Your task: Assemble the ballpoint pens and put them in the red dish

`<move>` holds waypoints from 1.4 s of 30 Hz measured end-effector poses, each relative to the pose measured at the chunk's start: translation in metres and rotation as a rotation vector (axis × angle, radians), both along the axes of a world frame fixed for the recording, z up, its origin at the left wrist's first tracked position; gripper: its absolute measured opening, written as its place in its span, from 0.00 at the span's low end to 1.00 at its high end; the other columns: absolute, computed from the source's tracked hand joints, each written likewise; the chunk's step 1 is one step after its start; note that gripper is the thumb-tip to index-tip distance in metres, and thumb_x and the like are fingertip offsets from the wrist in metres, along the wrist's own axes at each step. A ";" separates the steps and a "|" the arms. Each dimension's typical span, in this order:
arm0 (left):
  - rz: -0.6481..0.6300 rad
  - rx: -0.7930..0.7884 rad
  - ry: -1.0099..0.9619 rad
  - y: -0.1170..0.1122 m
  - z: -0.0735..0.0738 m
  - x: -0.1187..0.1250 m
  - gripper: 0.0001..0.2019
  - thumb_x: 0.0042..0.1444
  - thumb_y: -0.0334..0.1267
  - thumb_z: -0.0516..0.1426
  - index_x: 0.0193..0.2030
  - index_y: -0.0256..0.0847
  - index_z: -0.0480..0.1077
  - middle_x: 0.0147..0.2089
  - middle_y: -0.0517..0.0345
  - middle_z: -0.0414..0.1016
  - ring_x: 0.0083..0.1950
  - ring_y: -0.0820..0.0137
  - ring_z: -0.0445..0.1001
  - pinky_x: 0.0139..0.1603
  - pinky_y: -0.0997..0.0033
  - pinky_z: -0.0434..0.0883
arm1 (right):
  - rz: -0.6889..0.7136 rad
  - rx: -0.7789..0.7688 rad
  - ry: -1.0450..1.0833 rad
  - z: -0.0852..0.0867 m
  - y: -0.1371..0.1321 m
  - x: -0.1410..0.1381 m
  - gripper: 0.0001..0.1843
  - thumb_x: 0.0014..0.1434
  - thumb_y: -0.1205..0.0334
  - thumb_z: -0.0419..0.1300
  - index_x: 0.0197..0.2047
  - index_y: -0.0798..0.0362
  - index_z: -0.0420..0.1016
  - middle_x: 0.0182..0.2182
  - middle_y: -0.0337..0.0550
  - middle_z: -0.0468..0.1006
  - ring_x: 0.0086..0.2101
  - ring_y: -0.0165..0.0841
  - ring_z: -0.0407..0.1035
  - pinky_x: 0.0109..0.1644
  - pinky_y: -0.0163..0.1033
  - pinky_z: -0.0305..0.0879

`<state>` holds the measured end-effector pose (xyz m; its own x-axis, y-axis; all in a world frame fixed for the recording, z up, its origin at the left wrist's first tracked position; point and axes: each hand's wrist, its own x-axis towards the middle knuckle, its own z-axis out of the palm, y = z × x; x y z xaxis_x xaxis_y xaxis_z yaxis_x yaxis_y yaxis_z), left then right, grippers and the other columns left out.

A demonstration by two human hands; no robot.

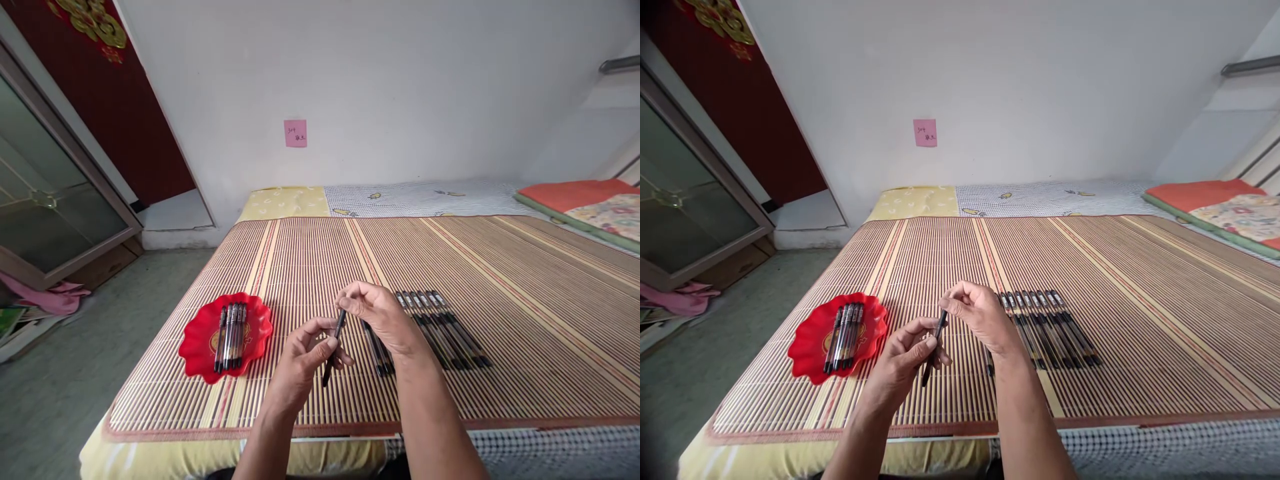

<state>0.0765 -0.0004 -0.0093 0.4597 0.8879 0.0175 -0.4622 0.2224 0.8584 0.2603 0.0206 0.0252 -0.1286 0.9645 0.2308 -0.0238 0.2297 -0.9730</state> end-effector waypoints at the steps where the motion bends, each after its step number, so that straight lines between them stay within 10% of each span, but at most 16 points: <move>1: 0.002 -0.003 0.000 0.000 0.000 0.000 0.15 0.56 0.40 0.69 0.46 0.37 0.76 0.30 0.57 0.79 0.29 0.70 0.79 0.32 0.73 0.71 | -0.004 0.005 0.004 0.000 0.000 0.000 0.11 0.65 0.50 0.65 0.38 0.48 0.81 0.38 0.42 0.81 0.41 0.35 0.74 0.50 0.42 0.69; 42: 0.002 0.018 0.027 -0.001 -0.005 0.004 0.13 0.62 0.41 0.64 0.49 0.36 0.73 0.30 0.52 0.82 0.32 0.66 0.82 0.38 0.70 0.74 | 0.047 0.017 0.013 -0.008 0.005 0.000 0.10 0.66 0.53 0.63 0.44 0.45 0.83 0.41 0.42 0.82 0.44 0.36 0.74 0.57 0.44 0.66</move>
<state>0.0801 -0.0017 -0.0139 0.4587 0.8883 0.0212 -0.4388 0.2057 0.8747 0.2606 0.0253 0.0175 -0.1709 0.9533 0.2489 -0.0478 0.2443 -0.9685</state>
